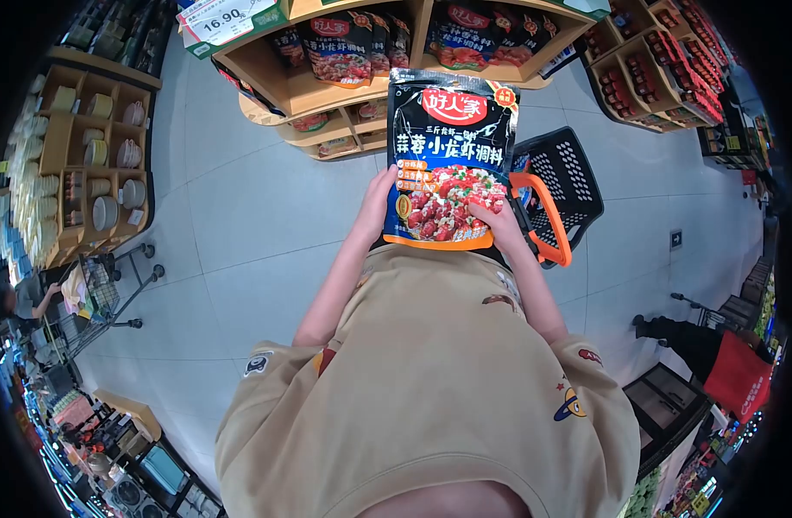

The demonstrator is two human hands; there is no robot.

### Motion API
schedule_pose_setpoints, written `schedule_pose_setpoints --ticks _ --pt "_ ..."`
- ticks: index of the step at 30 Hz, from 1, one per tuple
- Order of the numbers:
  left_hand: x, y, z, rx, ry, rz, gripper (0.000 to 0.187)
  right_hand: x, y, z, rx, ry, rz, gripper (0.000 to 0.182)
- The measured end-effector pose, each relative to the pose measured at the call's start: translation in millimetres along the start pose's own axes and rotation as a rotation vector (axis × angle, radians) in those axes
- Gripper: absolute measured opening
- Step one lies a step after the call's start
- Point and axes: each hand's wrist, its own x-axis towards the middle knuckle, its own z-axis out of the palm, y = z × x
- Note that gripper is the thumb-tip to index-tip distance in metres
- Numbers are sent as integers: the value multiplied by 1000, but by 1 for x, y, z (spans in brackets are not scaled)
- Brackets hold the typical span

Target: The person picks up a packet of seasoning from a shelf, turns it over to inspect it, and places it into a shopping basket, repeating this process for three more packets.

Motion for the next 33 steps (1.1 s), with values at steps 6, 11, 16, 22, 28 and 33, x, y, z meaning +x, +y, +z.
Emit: schedule_pose_setpoints --ticks 6,11,16,22,28,33 --pt "3 -6 -4 26 -7 30 36 3 7 -5 -25 -18 -6 35" --pt "7 -18 -11 24 19 51 37 0 5 -4 5 -15 -1 35" --pt "8 -23 -14 52 -10 69 42 2 6 -5 39 -22 29 35" --pt "5 -22 -12 53 -15 76 43 3 6 -6 37 -26 29 34" --pt "5 -24 -12 51 -14 69 43 4 9 -11 36 -53 49 33" --pt "5 -26 -13 60 -11 82 43 4 8 -8 37 -36 32 33"
